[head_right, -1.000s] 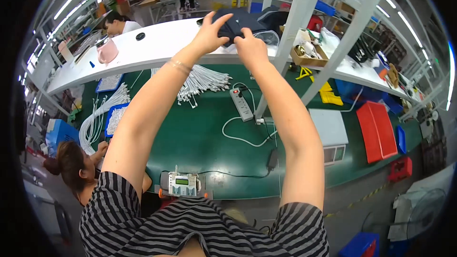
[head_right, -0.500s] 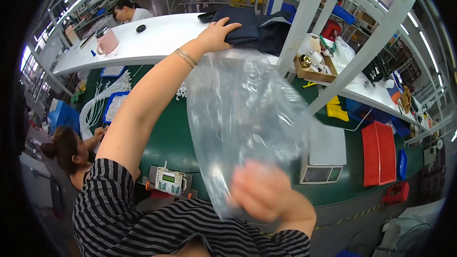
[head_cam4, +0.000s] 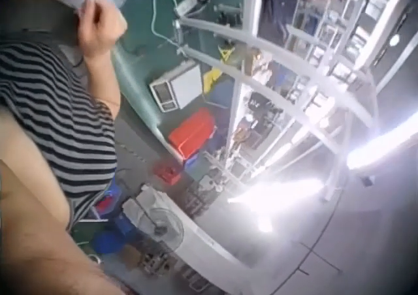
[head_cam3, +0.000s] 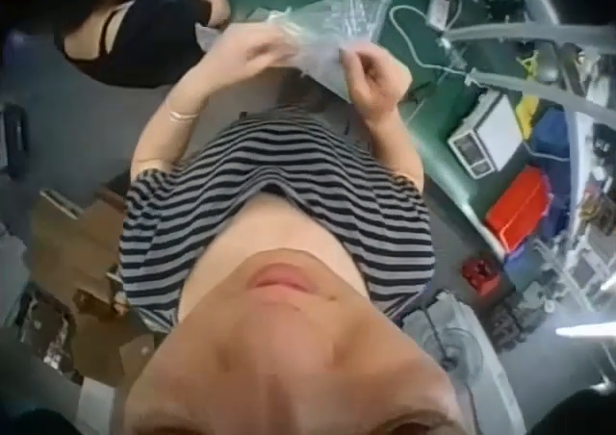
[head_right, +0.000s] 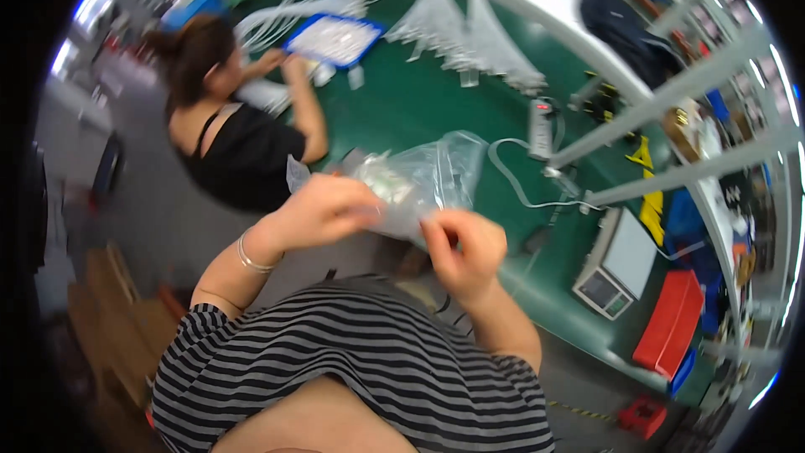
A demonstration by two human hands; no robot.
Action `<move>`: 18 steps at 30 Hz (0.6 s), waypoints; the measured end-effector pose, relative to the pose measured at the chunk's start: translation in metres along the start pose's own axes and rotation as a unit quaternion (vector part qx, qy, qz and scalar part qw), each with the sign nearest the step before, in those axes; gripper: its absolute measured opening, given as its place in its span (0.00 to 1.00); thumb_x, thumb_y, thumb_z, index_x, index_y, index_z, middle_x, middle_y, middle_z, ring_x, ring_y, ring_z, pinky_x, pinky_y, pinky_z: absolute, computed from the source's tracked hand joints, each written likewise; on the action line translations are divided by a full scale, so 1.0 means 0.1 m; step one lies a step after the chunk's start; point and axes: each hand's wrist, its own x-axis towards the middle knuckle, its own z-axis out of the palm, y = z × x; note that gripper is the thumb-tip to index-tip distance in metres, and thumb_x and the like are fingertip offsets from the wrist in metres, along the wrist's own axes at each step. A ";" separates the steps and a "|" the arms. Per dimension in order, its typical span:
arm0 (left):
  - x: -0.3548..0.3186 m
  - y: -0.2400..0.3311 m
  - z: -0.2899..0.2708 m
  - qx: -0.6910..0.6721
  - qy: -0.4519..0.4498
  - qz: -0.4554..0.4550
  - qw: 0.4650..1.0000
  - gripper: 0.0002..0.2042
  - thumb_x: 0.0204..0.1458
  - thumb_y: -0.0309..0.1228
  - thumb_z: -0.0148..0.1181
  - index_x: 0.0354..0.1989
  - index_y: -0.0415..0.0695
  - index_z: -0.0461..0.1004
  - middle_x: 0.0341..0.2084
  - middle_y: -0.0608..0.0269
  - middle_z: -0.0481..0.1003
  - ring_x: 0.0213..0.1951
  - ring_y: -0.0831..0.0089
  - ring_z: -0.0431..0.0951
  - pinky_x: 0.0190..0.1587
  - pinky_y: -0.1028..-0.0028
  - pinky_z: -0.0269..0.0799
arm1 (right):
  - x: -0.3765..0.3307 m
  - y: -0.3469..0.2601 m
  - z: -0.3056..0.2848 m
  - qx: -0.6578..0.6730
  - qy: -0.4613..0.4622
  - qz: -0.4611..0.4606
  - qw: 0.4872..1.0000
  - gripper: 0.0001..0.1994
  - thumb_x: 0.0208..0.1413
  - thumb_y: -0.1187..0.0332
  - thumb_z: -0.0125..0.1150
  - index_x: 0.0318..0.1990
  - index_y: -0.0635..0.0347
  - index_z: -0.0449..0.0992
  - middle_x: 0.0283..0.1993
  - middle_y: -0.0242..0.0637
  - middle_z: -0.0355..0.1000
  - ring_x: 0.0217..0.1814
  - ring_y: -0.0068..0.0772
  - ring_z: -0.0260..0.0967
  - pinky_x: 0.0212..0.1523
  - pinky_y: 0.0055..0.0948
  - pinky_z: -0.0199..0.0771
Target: Manually sorting small white plastic components on a blue tray at a factory workbench.
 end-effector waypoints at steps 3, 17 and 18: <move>-1.25 0.10 -0.27 -0.266 0.198 -0.238 0.913 0.05 0.56 0.28 0.60 0.32 0.39 0.77 0.25 0.63 0.79 0.24 0.81 0.77 0.26 0.81 0.70 | 0.19 -0.32 0.99 0.161 0.011 0.103 0.981 0.13 0.48 0.73 0.70 0.41 0.63 0.76 0.39 0.36 0.76 0.27 0.21 0.68 0.24 0.19 0.64; -5.92 0.38 -1.16 -0.225 0.401 -0.461 0.759 0.19 0.53 0.31 0.65 0.53 0.46 0.70 0.34 0.66 0.80 0.29 0.85 0.72 0.30 0.82 0.66 | 0.29 -1.68 5.46 0.394 -0.452 0.162 0.784 0.10 0.67 0.64 0.50 0.37 0.58 0.72 0.30 0.30 0.76 0.26 0.16 0.68 0.27 0.16 0.63; -6.23 0.31 -1.11 -0.255 0.383 -0.478 0.748 0.19 0.50 0.31 0.68 0.51 0.44 0.72 0.32 0.69 0.80 0.28 0.86 0.70 0.29 0.83 0.63 | 0.34 -1.63 5.71 0.387 -0.449 0.181 0.785 0.10 0.68 0.63 0.49 0.38 0.58 0.72 0.31 0.32 0.77 0.26 0.16 0.68 0.27 0.17 0.63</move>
